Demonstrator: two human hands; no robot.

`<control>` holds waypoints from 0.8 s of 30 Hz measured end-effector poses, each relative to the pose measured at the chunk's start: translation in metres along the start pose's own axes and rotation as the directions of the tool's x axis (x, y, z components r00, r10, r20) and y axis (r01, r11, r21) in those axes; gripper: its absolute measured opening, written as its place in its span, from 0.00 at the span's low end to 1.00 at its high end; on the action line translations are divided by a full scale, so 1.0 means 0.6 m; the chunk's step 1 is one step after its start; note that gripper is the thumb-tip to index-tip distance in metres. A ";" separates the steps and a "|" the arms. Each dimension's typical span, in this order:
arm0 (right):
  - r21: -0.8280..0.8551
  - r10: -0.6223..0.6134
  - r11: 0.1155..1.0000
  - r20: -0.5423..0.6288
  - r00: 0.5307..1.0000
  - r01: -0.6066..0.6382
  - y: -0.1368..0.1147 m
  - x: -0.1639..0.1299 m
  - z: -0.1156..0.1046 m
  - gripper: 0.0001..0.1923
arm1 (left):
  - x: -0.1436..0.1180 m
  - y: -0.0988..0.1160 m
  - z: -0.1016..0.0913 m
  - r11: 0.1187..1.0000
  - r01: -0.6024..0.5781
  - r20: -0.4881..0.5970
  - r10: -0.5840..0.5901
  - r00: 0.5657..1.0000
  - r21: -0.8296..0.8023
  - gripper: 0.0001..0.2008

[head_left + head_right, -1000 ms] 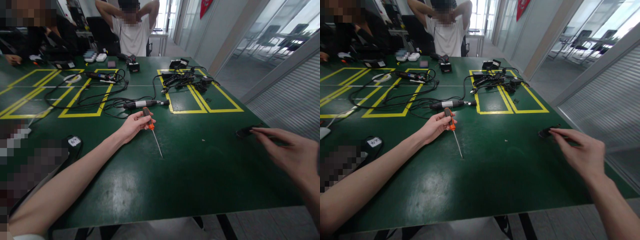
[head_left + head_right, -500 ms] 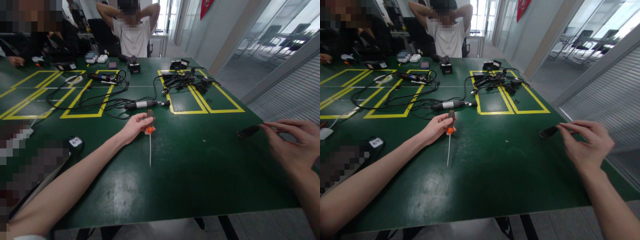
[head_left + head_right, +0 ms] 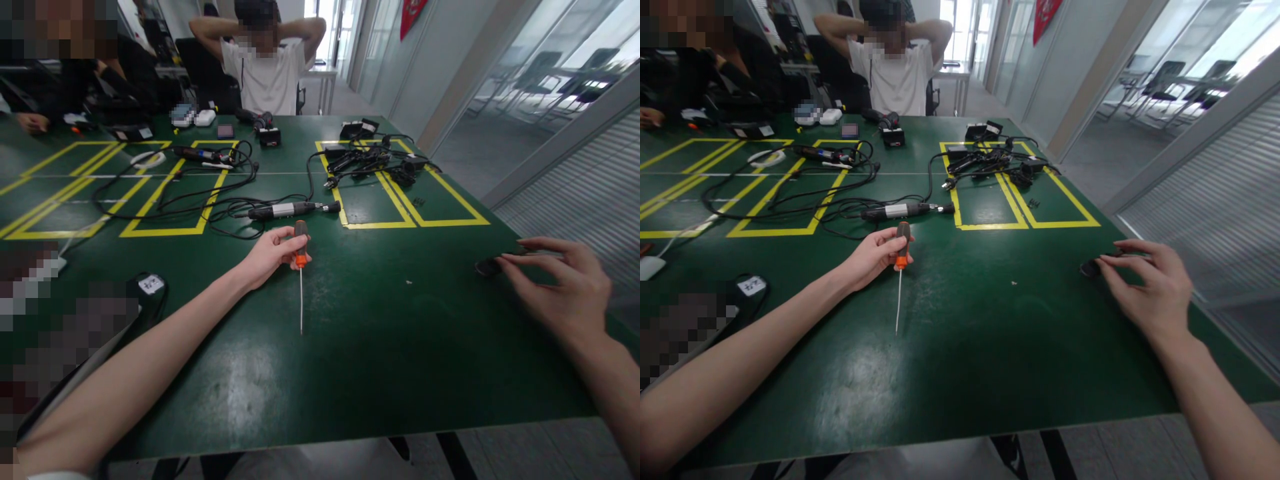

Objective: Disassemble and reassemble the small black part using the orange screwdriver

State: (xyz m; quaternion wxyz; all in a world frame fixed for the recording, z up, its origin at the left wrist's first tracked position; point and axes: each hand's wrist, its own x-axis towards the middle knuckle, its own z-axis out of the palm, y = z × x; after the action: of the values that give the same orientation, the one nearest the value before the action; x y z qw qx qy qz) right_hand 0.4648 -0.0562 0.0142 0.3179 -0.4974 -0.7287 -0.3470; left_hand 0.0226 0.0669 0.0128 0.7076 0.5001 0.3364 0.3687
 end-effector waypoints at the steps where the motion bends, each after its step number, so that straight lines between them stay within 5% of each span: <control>1: -0.008 -0.019 1.000 -0.008 1.000 0.019 0.002 0.000 0.002 0.09 | 0.000 0.000 0.000 1.000 0.000 -0.002 0.000 1.000 -0.001 0.21; 17: -0.032 -0.153 0.987 0.079 0.985 0.156 0.002 0.002 0.003 0.12 | -0.001 0.001 0.003 1.000 -0.008 -0.004 0.008 1.000 -0.002 0.21; 24: 0.022 -0.102 0.995 0.095 0.990 0.100 -0.004 0.002 -0.002 0.09 | 0.000 -0.001 0.002 1.000 -0.003 -0.005 0.003 1.000 -0.008 0.20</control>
State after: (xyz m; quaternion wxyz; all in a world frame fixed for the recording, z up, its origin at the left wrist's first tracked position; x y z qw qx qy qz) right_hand 0.4622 -0.0570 0.0155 0.2689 -0.4733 -0.7704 -0.3319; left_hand 0.0237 0.0663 0.0126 0.7083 0.4967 0.3361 0.3724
